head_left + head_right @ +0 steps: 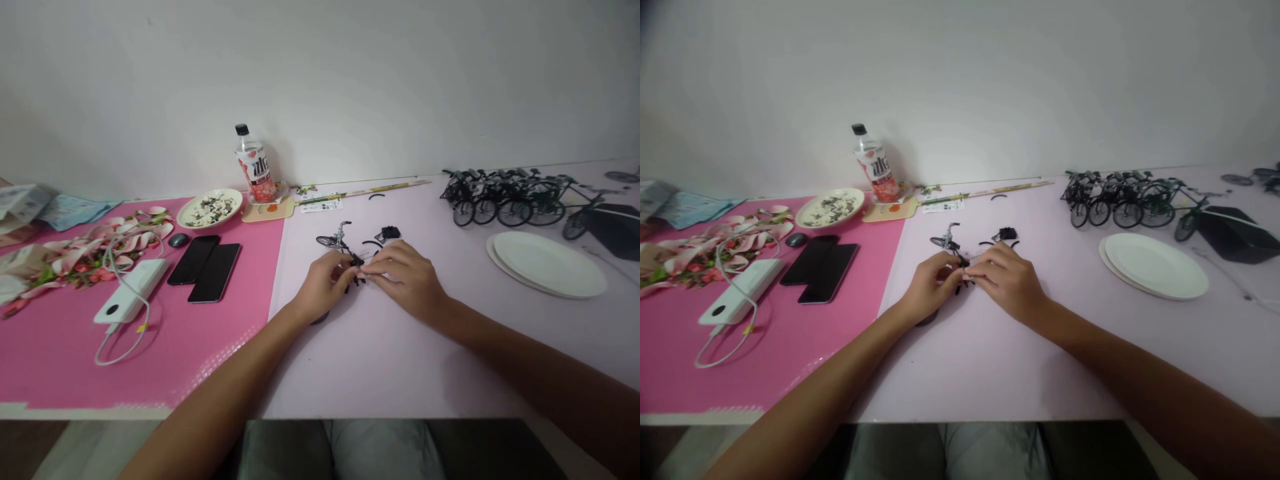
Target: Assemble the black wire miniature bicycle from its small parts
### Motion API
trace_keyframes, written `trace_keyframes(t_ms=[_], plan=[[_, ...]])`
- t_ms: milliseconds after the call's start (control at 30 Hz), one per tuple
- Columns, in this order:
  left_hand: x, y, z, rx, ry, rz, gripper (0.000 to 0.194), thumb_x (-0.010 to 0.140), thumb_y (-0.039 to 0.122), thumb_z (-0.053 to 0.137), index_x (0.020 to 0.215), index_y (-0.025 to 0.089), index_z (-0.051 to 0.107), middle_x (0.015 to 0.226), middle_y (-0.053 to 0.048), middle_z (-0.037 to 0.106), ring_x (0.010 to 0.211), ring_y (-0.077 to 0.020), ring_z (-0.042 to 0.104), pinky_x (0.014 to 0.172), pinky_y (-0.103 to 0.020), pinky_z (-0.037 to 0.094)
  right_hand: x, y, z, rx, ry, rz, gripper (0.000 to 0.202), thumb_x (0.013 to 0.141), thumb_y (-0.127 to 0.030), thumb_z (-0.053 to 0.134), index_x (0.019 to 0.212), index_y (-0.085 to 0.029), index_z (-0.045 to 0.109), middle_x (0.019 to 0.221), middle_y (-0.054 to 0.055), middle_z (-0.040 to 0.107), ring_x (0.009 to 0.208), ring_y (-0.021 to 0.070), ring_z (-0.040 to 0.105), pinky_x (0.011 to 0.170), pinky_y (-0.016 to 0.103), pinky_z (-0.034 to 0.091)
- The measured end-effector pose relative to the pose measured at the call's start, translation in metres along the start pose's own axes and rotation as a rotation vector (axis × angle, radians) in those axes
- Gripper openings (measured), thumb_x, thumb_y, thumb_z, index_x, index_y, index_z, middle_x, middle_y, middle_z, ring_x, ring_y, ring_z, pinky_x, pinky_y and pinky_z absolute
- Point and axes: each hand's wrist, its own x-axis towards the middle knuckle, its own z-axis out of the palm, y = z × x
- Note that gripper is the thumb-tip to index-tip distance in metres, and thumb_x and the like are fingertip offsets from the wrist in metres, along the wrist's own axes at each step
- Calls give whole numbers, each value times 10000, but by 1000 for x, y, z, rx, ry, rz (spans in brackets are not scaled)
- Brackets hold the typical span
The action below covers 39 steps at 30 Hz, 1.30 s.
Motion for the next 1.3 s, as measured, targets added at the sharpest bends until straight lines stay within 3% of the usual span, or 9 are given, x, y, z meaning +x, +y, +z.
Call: trace_keyframes(t_ms=[200, 467, 700, 1133, 1300], plan=[[-1, 4, 1, 32, 19, 19, 255, 1002, 409, 579, 1049, 171, 658, 929, -74, 667, 749, -160, 644, 687, -282, 571, 0, -2, 1, -2, -31, 21, 77, 922, -187, 774, 937, -255, 742, 855, 32, 756, 821, 214, 667, 747, 390, 566], [1, 4, 1, -140, 73, -80, 326, 984, 479, 622, 1015, 156, 653, 1026, -95, 696, 747, -158, 701, 649, -268, 590, 0, 3, -3, -73, -66, 48, 262, 845, -244, 860, 1077, -251, 738, 930, 49, 764, 888, 247, 651, 799, 404, 559], [4, 3, 1, -235, 102, -121, 386, 948, 522, 672, 1003, 140, 663, 1026, -92, 699, 749, -142, 696, 736, -295, 642, 1, 10, -3, -84, -138, 8, 142, 924, -161, 754, 1032, -252, 765, 869, 39, 772, 863, 241, 624, 807, 417, 556], [2, 9, 3, -314, 96, -192, 436, 923, 565, 686, 1013, 139, 651, 1004, -74, 674, 753, -144, 706, 744, -325, 682, 2, 3, -2, -80, -20, 27, 180, 889, -138, 765, 1002, -275, 794, 735, 15, 729, 748, 217, 616, 680, 374, 555], [0, 13, 5, -330, 81, -217, 436, 921, 568, 694, 1016, 144, 660, 944, -57, 680, 715, -136, 698, 722, -305, 665, 2, -1, -2, -121, -3, -27, 162, 893, -111, 744, 933, -266, 768, 693, 8, 696, 726, 211, 611, 671, 373, 546]])
